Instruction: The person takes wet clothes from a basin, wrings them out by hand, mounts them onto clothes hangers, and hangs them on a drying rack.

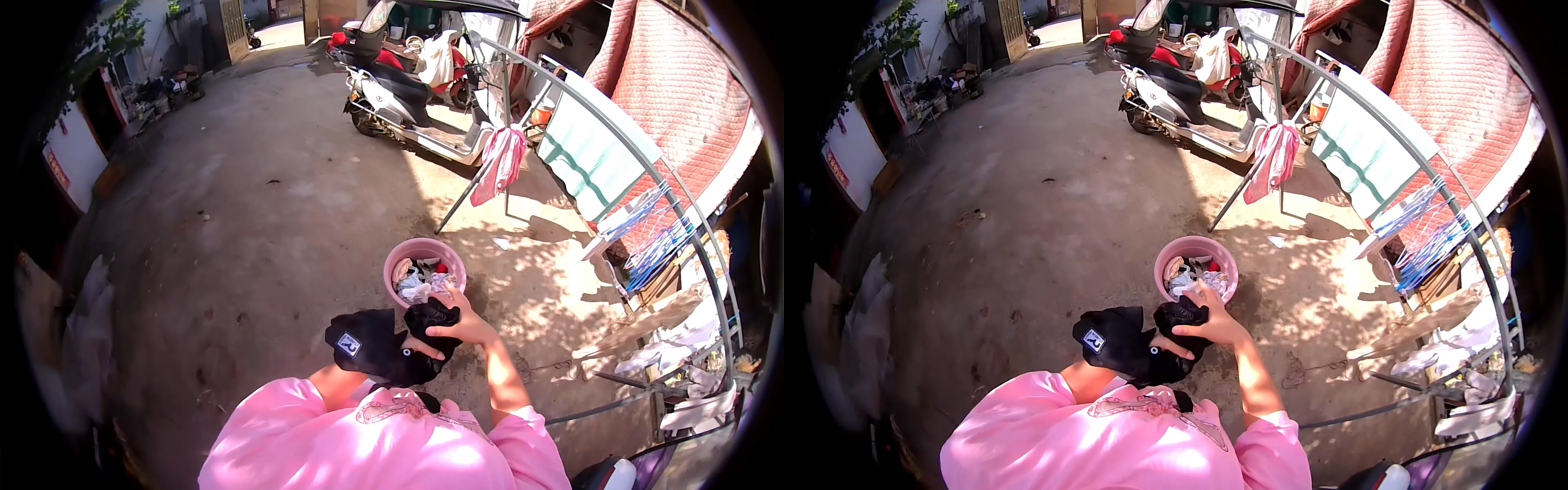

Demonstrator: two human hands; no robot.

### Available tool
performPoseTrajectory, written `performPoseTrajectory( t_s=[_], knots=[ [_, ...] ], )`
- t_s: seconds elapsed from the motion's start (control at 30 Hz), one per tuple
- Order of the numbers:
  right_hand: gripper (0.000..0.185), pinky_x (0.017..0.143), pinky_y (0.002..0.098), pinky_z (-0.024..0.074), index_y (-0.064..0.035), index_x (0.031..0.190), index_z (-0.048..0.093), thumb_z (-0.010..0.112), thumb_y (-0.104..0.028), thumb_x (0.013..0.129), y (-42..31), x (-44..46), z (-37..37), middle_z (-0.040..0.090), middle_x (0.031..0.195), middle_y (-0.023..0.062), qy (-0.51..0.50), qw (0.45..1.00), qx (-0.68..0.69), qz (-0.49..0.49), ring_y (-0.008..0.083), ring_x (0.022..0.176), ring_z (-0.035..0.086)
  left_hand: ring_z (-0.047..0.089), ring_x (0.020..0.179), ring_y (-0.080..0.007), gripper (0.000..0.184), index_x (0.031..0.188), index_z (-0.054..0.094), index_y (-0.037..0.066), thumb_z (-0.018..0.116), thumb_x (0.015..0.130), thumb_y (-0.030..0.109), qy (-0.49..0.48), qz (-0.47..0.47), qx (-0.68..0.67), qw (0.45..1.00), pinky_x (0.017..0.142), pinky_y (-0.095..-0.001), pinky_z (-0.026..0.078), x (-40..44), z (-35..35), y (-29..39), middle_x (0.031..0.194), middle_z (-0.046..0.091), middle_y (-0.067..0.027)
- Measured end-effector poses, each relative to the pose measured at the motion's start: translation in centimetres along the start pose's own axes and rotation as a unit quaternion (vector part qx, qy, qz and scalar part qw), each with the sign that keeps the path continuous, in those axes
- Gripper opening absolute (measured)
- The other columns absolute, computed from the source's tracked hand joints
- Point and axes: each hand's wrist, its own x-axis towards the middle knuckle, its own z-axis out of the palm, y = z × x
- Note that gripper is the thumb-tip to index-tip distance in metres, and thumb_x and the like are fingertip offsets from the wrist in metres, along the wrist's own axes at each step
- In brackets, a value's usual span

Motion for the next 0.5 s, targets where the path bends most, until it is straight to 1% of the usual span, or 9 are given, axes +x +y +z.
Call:
performPoseTrajectory(
  t_s=[0.03, 0.07, 0.13, 0.17, 0.2, 0.3, 0.33, 0.4, 0.5],
  knots=[
    [0.09, 0.109, 0.034, 0.0202, -0.0092, 0.136, 0.04, 0.082, -0.038, 0.062, -2.0, -0.1, 0.1, 0.023, 0.146, 0.014, -0.041, 0.997, 0.045, 0.047, 0.0271, 0.134, 0.024, 0.057, 0.081, -0.014, 0.042, 0.109, 0.057, 0.005, 0.071, 0.078, 0.03, 0.002, -0.009, 0.037, 0.999, 0.077, -0.0268, 0.045, -0.2, 0.1, 0.1, 0.092, 0.062, -0.005],
    [0.076, 0.102, 0.0323, 0.0313, -0.0086, 0.129, 0.049, 0.082, -0.033, 0.064, -1.4, 0.4, 0.9, 0.045, 0.131, 0.0119, -0.072, 0.992, 0.1, -0.022, 0.0212, 0.123, 0.04, 0.057, 0.081, -0.0138, 0.042, 0.109, 0.057, 0.005, 0.071, 0.078, 0.03, 0.002, -0.019, 0.089, 0.996, 0.078, -0.0267, 0.045, -0.3, 0.2, 0.4, 0.091, 0.062, -0.0049],
    [0.06, 0.092, 0.0287, 0.039, -0.0051, 0.12, 0.055, 0.079, -0.022, 0.067, -1.6, 0.6, 1.1, 0.061, 0.108, 0.0056, -0.132, 0.988, 0.078, 0.009, 0.0146, 0.105, 0.052, 0.057, 0.081, -0.0134, 0.042, 0.108, 0.058, 0.005, 0.072, 0.077, 0.03, -0.005, -0.034, 0.236, 0.971, 0.078, -0.0265, 0.045, -0.2, 0.7, 1.0, 0.09, 0.062, -0.0046],
    [0.043, 0.081, 0.0257, 0.0424, -0.0023, 0.104, 0.061, 0.077, -0.017, 0.067, -1.4, 0.5, 2.0, 0.062, 0.091, 0.0018, -0.065, 0.988, 0.14, -0.002, 0.0114, 0.087, 0.055, 0.057, 0.08, -0.0133, 0.042, 0.107, 0.058, 0.005, 0.072, 0.077, 0.03, -0.016, -0.041, 0.322, 0.946, 0.078, -0.0264, 0.045, 0.1, 1.0, 1.5, 0.09, 0.063, -0.0044],
    [0.043, 0.081, 0.0257, 0.0424, -0.0023, 0.104, 0.061, 0.077, -0.017, 0.067, -0.8, 0.3, 2.4, 0.062, 0.091, 0.0018, -0.07, 0.988, 0.138, -0.004, 0.0114, 0.087, 0.055, 0.058, 0.08, -0.0131, 0.042, 0.107, 0.059, 0.004, 0.073, 0.077, 0.03, -0.031, -0.046, 0.414, 0.909, 0.078, -0.0264, 0.045, 0.7, 1.6, 2.0, 0.089, 0.063, -0.0042],
    [0.035, 0.078, 0.0273, 0.0446, -0.002, 0.099, 0.061, 0.072, -0.007, 0.066, 2.3, 1.1, 3.1, 0.061, 0.089, 0.0026, 0.155, 0.958, 0.235, 0.046, 0.0119, 0.085, 0.056, 0.058, 0.079, -0.0125, 0.042, 0.105, 0.06, 0.004, 0.074, 0.076, 0.031, -0.045, -0.007, 0.616, 0.787, 0.078, -0.0261, 0.045, 3.1, 2.1, 3.5, 0.088, 0.064, -0.0038],
    [0.028, 0.073, 0.026, 0.0458, -0.001, 0.092, 0.06, 0.069, -0.003, 0.065, 3.6, 1.5, 3.1, 0.06, 0.083, 0.0012, 0.271, 0.93, 0.241, 0.06, 0.0114, 0.078, 0.056, 0.058, 0.083, -0.0152, 0.051, 0.099, 0.061, 0.002, 0.08, 0.066, 0.036, -0.051, 0.07, 0.602, 0.793, 0.073, -0.0297, 0.045, 3.9, 1.1, 3.8, 0.087, 0.063, -0.0063],
    [0.019, 0.06, 0.0233, 0.0448, -0.003, 0.081, 0.057, 0.063, 0.003, 0.065, 1.3, 1.7, 1.6, 0.056, 0.072, -0.0019, 0.293, 0.902, 0.318, 0.007, 0.0083, 0.064, 0.053, 0.055, 0.074, -0.0106, 0.044, 0.09, 0.06, 0.003, 0.081, 0.065, 0.032, 0.171, 0.362, 0.681, 0.613, 0.064, -0.0275, 0.045, 4.7, -1.3, 4.3, 0.081, 0.06, -0.0016],
    [0.02, 0.065, 0.0235, 0.0441, -0.0037, 0.082, 0.057, 0.061, 0.005, 0.065, 0.4, 2.3, 0.9, 0.055, 0.074, -0.0013, 0.362, 0.892, 0.271, -0.022, 0.0082, 0.069, 0.052, 0.052, 0.064, -0.0023, 0.03, 0.084, 0.053, 0.003, 0.075, 0.076, 0.022, 0.017, 0.256, 0.452, 0.854, 0.052, -0.0213, 0.039, 3.6, 1.5, 3.9, 0.07, 0.054, 0.0039]
  ],
)
